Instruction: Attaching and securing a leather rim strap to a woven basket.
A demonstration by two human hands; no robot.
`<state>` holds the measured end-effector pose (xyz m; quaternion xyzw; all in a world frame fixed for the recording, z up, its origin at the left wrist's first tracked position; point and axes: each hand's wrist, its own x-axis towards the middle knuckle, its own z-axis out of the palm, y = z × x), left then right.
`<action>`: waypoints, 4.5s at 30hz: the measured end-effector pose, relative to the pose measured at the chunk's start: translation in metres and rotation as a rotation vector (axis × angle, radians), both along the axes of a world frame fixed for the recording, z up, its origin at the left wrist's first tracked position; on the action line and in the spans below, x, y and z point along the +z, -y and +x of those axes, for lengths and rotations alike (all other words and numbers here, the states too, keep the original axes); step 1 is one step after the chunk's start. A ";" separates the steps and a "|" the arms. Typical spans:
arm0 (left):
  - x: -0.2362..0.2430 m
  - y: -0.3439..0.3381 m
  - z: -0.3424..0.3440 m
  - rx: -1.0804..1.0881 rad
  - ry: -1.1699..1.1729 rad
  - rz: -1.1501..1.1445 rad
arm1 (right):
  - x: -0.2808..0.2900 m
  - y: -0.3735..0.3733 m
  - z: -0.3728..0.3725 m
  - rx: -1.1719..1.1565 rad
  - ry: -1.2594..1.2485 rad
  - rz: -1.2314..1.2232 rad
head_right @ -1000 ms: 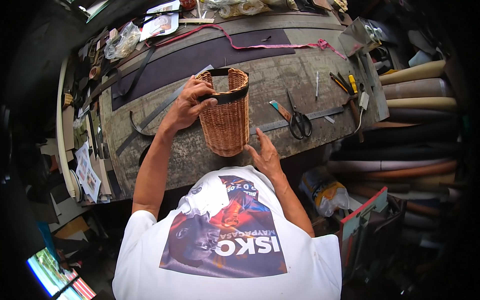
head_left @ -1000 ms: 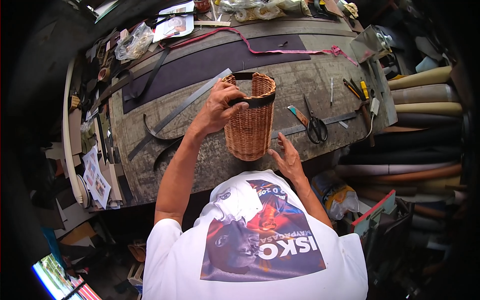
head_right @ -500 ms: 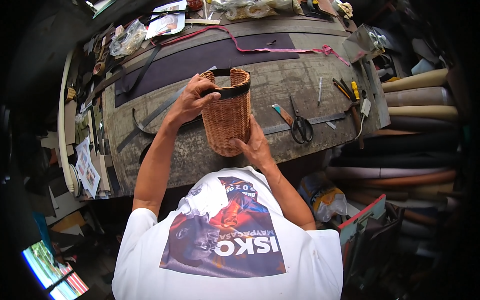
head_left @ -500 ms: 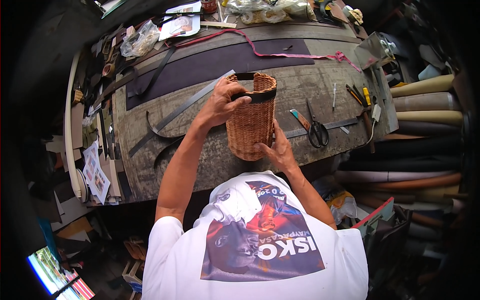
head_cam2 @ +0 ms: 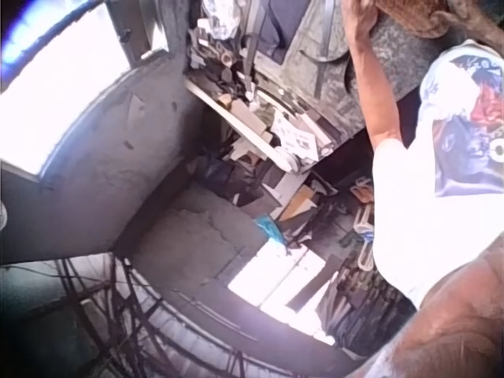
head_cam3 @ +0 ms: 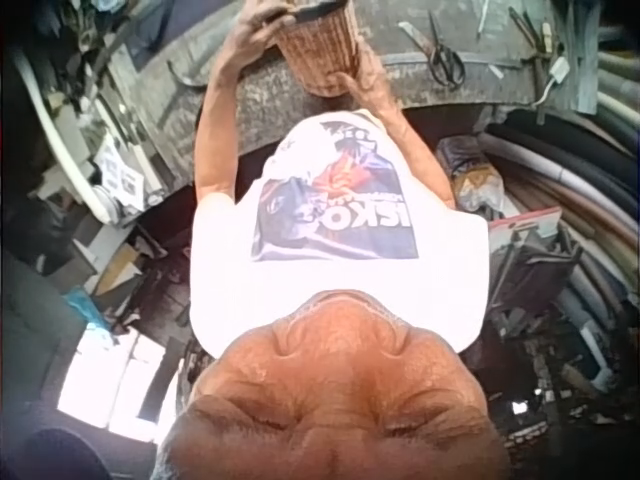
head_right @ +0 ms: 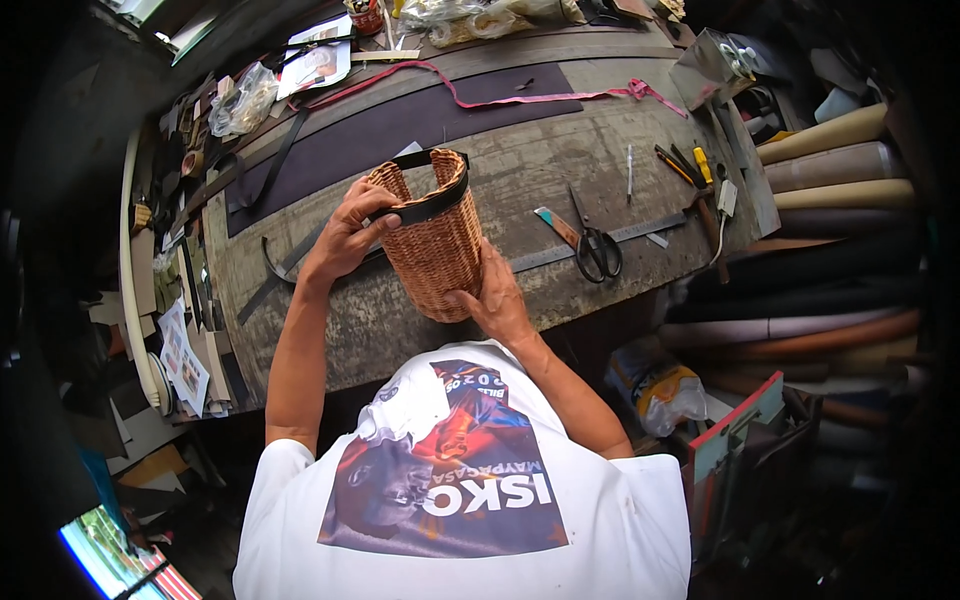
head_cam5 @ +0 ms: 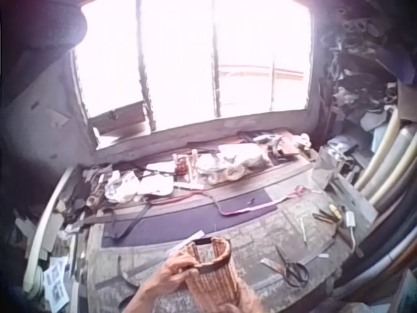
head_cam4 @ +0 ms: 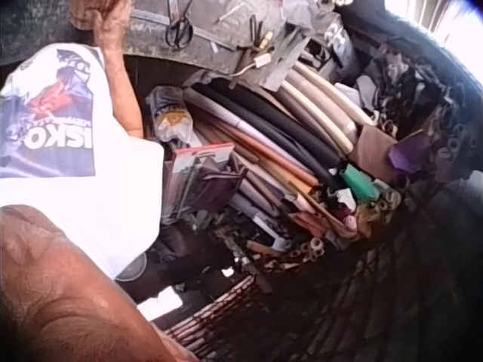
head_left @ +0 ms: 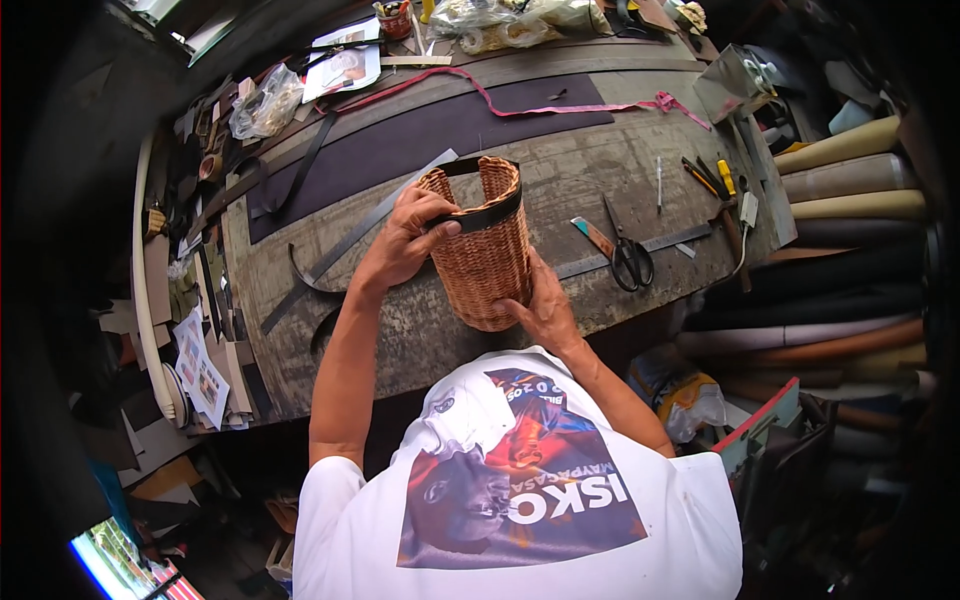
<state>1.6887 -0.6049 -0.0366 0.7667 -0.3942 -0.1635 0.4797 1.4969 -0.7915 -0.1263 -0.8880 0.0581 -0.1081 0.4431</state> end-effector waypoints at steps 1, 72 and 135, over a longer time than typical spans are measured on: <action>0.000 0.000 0.000 0.001 0.013 0.002 | 0.000 0.000 0.000 -0.004 0.001 0.001; 0.007 0.003 -0.117 0.188 0.383 0.021 | -0.008 0.016 -0.032 0.073 -0.156 0.045; 0.029 -0.140 -0.100 0.966 0.128 0.252 | -0.066 0.028 0.311 0.193 -0.278 0.248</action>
